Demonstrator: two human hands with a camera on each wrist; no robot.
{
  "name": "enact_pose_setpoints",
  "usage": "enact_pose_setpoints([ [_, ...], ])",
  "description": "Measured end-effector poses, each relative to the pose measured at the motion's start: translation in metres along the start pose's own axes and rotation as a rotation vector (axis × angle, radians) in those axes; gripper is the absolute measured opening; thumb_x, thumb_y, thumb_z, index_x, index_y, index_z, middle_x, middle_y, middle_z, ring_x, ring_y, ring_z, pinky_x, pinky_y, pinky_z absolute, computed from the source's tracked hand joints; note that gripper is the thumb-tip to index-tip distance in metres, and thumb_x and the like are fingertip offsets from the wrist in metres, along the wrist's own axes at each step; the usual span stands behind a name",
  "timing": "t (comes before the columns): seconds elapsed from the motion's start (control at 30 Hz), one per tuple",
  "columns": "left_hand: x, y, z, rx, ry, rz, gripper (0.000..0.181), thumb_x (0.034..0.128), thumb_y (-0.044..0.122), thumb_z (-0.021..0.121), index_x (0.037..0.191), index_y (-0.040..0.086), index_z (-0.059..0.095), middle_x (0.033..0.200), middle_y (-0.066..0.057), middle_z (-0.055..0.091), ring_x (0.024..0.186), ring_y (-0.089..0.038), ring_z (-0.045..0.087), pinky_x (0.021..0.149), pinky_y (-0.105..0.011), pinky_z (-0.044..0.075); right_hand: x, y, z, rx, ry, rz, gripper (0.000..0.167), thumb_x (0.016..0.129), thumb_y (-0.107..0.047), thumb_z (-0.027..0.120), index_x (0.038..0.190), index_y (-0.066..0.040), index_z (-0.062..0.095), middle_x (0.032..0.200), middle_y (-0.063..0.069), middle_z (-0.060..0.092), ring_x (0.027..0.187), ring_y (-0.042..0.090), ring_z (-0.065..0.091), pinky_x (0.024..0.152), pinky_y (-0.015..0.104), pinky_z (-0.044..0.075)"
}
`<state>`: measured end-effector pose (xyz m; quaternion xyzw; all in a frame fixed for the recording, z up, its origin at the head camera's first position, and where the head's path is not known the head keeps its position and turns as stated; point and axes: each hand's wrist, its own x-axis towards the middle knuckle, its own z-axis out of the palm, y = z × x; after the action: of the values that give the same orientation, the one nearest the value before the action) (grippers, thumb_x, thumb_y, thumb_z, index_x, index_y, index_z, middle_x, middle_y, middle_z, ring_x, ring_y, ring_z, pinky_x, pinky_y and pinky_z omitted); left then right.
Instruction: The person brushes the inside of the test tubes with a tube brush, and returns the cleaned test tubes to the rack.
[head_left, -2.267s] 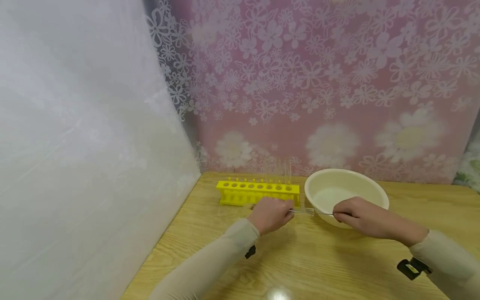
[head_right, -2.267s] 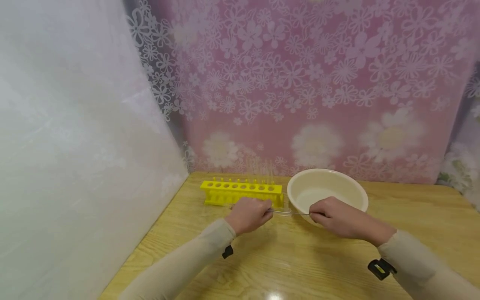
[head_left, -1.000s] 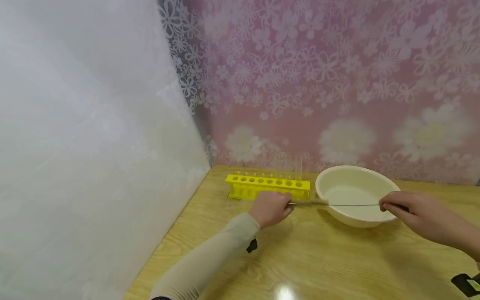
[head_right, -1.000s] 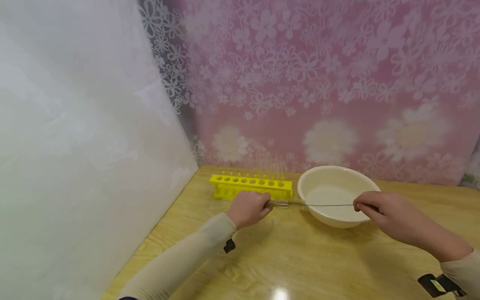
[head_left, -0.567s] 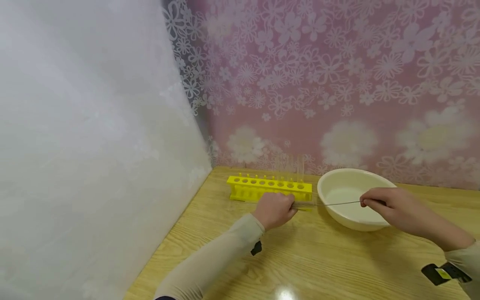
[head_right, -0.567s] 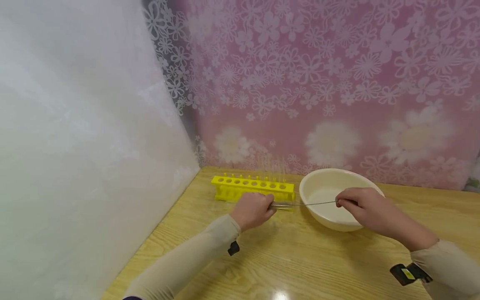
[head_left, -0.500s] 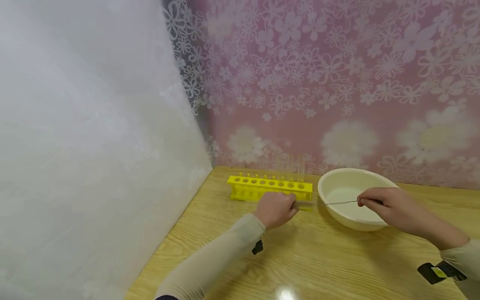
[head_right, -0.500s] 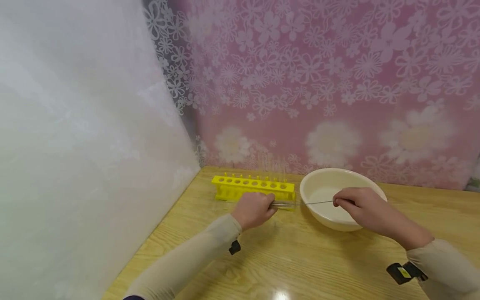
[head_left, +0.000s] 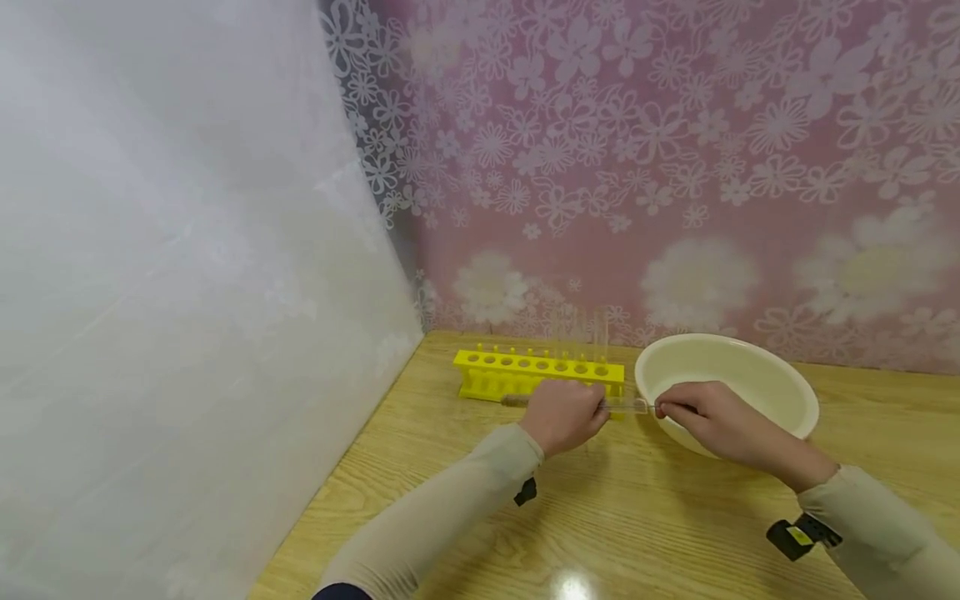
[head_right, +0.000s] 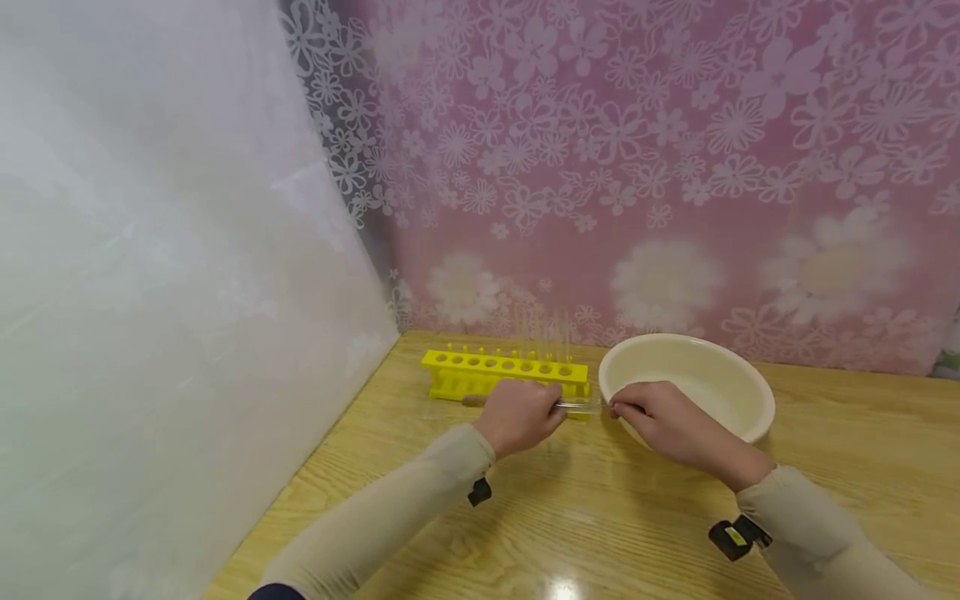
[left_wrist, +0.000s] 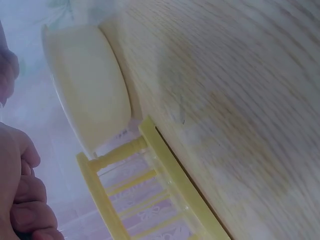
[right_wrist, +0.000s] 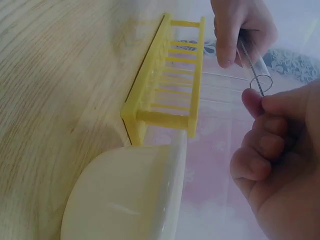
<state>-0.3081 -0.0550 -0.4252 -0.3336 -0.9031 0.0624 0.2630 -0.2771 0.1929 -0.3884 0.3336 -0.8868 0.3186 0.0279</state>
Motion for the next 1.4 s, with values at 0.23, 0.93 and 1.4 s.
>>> enact_pose_setpoints([
  [0.23,0.001,-0.003,0.000,0.030,-0.017,0.048,0.030,0.1019,0.036,0.055,0.074,0.025,0.050,0.051,0.011,0.034,0.039,-0.003,0.025,0.040,-0.021,0.016,-0.001,0.001,-0.002,0.085,-0.114,-0.046,0.035,0.108,-0.016,0.045,0.075,-0.021,0.053,0.064,-0.014,0.034,0.054,-0.001,0.026,0.052,0.027,0.031],
  [0.93,0.008,0.019,-0.008,-0.027,-0.052,0.154,0.019,0.1035,0.038,0.049,0.088,0.028,0.056,0.056,0.014,0.042,0.041,-0.001,0.032,0.039,-0.019,0.021,-0.036,0.013,-0.027,0.053,-0.128,-0.222,0.035,0.105,-0.004,0.048,0.076,-0.023,0.045,0.070,-0.018,0.033,0.061,-0.007,0.030,0.051,0.026,0.030],
  [1.4,0.003,0.024,-0.008,-0.024,-0.025,0.165,0.026,0.1027,0.036,0.049,0.079,0.026,0.048,0.053,0.012,0.036,0.040,-0.002,0.027,0.040,-0.021,0.016,-0.042,0.014,-0.033,-0.041,-0.115,-0.301,0.032,0.103,-0.004,0.053,0.088,-0.031,0.056,0.077,-0.021,0.045,0.064,-0.008,0.038,0.055,0.022,0.034],
])
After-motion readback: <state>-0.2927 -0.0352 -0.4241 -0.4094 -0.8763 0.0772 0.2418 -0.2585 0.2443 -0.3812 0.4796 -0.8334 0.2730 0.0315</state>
